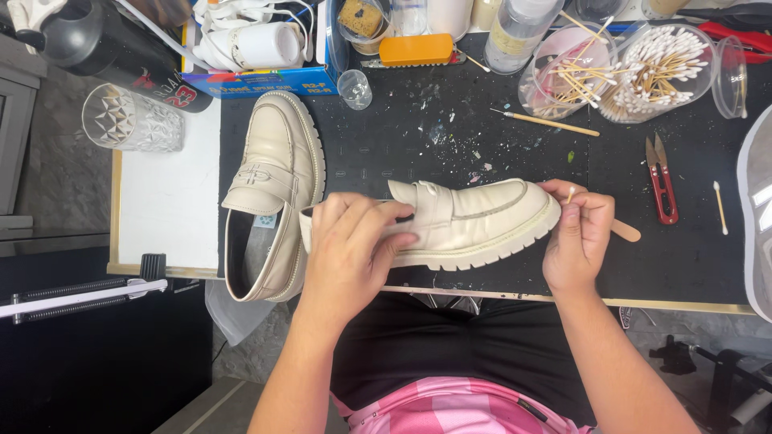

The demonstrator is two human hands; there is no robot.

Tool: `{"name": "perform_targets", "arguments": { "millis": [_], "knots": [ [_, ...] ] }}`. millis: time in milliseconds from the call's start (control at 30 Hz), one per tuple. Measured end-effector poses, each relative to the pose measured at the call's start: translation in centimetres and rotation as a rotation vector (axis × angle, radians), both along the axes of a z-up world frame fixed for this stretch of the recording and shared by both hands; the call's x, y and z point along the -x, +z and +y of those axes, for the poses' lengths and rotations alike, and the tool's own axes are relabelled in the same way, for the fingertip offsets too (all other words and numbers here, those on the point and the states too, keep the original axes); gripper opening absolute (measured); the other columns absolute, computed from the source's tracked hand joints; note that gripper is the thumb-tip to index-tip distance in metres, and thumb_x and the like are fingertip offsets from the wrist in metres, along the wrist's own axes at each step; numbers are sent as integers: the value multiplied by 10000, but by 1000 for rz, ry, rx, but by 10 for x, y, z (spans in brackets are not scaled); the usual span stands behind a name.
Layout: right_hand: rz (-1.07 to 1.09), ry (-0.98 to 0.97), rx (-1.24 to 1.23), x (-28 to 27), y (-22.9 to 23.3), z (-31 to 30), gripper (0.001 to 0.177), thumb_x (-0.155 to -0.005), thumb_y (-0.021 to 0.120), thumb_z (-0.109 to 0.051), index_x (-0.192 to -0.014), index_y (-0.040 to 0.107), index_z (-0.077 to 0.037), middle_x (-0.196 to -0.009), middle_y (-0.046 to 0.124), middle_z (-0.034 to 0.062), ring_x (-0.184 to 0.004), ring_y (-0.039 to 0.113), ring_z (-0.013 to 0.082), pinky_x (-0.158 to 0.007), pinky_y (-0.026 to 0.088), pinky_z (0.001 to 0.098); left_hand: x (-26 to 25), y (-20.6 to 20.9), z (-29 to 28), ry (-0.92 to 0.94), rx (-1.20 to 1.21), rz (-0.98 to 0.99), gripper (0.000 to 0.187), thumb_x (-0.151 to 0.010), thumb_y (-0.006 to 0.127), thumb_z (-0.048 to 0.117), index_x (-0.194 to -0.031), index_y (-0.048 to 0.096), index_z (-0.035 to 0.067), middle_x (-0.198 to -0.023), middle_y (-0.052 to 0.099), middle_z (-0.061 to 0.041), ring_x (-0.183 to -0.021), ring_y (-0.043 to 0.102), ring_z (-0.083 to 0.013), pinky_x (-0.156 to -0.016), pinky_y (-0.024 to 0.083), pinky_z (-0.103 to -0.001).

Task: The person cleans a pair of beige loafers using cotton swabs. They systematically wipe the seams, edges, and decorative details of the shoes, frequently dipping the swabs into a liquid solution. The person handles the shoes one at a time, rotating them to access different areas.

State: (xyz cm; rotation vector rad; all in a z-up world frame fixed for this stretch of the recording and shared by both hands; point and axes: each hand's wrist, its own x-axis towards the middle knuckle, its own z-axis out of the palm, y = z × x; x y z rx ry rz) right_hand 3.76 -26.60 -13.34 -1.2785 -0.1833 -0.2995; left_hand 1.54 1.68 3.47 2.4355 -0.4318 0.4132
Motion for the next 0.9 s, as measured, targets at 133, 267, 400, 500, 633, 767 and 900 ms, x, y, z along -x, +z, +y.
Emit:
{"name": "perform_targets", "arguments": {
  "millis": [133, 267, 400, 500, 633, 767, 900],
  "knots": [
    [25, -17, 61, 2, -4, 0, 47, -1180, 433, -98, -1197, 415, -58, -1297, 614, 198, -1195, 604, 197, -1120, 471, 345, -9, -11, 2, 58, -6, -36, 276, -865, 792, 137, -1127, 708, 115, -1061, 650, -44, -1052, 581, -267, -912, 414, -398],
    [32, -10, 184, 3, -4, -1, 15, -1167, 424, -50, -1178, 414, -46, -1273, 621, 176, -1160, 598, 168, -1097, 471, 321, -2, -21, 3, 102, 81, -32, 309, -855, 791, 137, -1151, 710, 107, -1136, 636, -63, -1069, 583, -265, -943, 435, -406],
    [47, -14, 138, 2, -3, -1, 19, -1165, 430, -28, -1177, 426, -42, -1265, 613, 159, -1128, 597, 150, -1067, 486, 306, 1, -23, 5, 66, 34, -21, 439, -829, 796, 247, -1233, 687, 116, -1291, 617, -90, -1215, 562, -312, -1061, 426, -435],
    [41, -25, 143, 2, -3, -1, 24, -1162, 437, -20, -1177, 432, -39, -1252, 616, 155, -1092, 599, 139, -1052, 494, 300, 3, -18, 6, -20, -27, -8, 638, -795, 821, 389, -1339, 634, 114, -1432, 573, -109, -1342, 509, -340, -1147, 364, -497],
    [36, -38, 148, 3, -3, -1, 31, -1159, 448, -15, -1171, 436, -41, -1241, 619, 147, -1044, 600, 125, -1034, 497, 295, -1, -13, 6, -160, -99, 20, 815, -763, 841, 509, -1428, 570, 122, -1513, 538, -65, -1451, 461, -311, -1210, 278, -575],
    [20, -46, 179, 4, -1, -1, 29, -1167, 465, -17, -1166, 446, -40, -1229, 607, 130, -1062, 594, 124, -1011, 494, 275, -9, -13, 1, -257, -216, 50, 919, -640, 842, 554, -1427, 584, 156, -1477, 564, -30, -1434, 475, -293, -1204, 241, -609],
    [27, -76, 173, 2, -2, -1, 38, -1152, 504, -12, -1160, 474, -33, -1207, 602, 112, -1063, 587, 120, -1029, 485, 271, -10, -16, -3, -208, -232, 34, 915, -624, 854, 549, -1426, 593, 195, -1437, 581, -5, -1364, 515, -252, -1207, 250, -593]
  ]
}}
